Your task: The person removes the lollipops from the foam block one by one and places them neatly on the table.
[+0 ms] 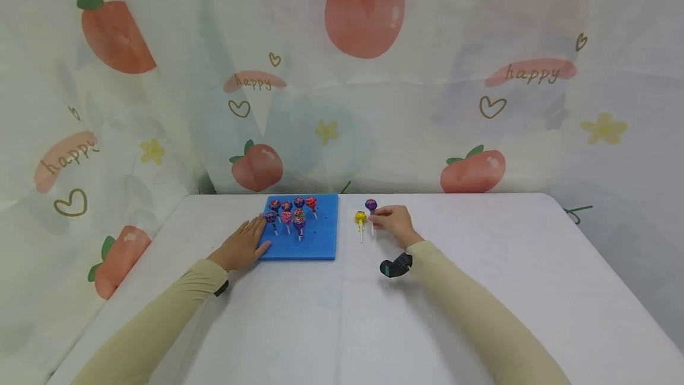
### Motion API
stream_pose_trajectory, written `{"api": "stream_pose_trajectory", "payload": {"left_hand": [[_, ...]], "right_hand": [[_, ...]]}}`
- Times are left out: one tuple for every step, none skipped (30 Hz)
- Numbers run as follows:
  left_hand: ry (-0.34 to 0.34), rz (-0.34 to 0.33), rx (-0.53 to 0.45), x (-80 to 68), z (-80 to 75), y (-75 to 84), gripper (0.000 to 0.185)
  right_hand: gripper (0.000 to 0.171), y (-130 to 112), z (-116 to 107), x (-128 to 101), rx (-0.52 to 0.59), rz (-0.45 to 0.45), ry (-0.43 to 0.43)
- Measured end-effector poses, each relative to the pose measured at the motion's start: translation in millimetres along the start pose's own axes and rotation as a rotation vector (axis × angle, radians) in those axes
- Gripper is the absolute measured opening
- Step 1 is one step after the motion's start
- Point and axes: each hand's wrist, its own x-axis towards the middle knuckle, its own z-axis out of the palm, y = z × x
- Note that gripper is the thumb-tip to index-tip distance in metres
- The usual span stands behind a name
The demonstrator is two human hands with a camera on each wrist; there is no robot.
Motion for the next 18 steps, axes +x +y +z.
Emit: {"api": "stream_pose_trajectory", "payload": {"left_hand": [[0.001, 0.002, 0.003, 0.0, 0.2, -0.1, 0.069], [0.003, 0.005, 0.005, 0.1, 0.3, -0.3, 0.069], [0.003, 0.006, 0.005, 0.1, 0.4, -0.4, 0.069], [0.004, 0.007, 0.008, 0.2, 0.6, -0.7, 0.069], [0.008, 0.009, 0.007, 0.2, 0.7, -0.8, 0.069], [0.005, 0.007, 0.009, 0.2, 0.5, -0.9, 0.069], [0.003, 0.005, 0.011, 0.2, 0.4, -1.0, 0.069], [-0.001, 0.002, 0.013, 0.2, 0.2, -1.0, 0.069], [-0.004, -0.001, 0.011, 0.1, -0.2, -0.9, 0.069], [-0.008, -0.004, 0.013, 0.0, -0.5, -0.8, 0.069], [-0.006, -0.004, 0.006, 0.0, -0.8, -0.7, 0.069], [-0.013, -0.008, 0.008, 0.0, -1.1, -0.6, 0.069], [-0.009, -0.006, 0.004, 0.1, -1.5, -0.3, 0.069], [-0.009, -0.005, 0.002, 0.1, -1.9, 0.0, 0.069], [-0.005, -0.003, -0.005, 0.1, -2.2, 0.4, 0.069], [-0.004, -0.002, -0.005, 0.1, -2.5, 0.7, 0.068], [-0.001, 0.0, -0.007, 0.1, -2.6, 0.9, 0.068], [-0.007, -0.003, -0.004, 0.0, -2.8, 1.2, 0.068]], "right_hand": [[0.035, 1, 0, 0, -0.005, 0.005, 0.002], [0.035, 2, 0, 1, -0.011, 0.009, 0.006], [0.035, 2, 0, 1, -0.013, 0.013, 0.01], [0.034, 3, 0, 2, -0.013, 0.017, 0.016], [0.034, 4, 0, 2, -0.012, 0.021, 0.022], [0.034, 5, 0, 3, -0.01, 0.025, 0.027], [0.034, 5, 0, 3, -0.009, 0.029, 0.031], [0.034, 6, 1, 4, -0.006, 0.035, 0.036], [0.033, 6, 1, 4, 0.0, 0.042, 0.04], [0.033, 7, 2, 5, 0.004, 0.05, 0.043], [0.034, 7, 2, 6, 0.006, 0.059, 0.046], [0.033, 8, 2, 6, 0.006, 0.068, 0.051], [0.033, 8, 3, 7, 0.003, 0.078, 0.057], [0.033, 9, 3, 8, -0.001, 0.09, 0.065], [0.032, 9, 4, 9, -0.01, 0.099, 0.072], [0.032, 10, 4, 10, -0.019, 0.11, 0.08], [0.032, 10, 5, 10, -0.028, 0.117, 0.086], [0.031, 11, 5, 11, -0.038, 0.124, 0.092]]}}
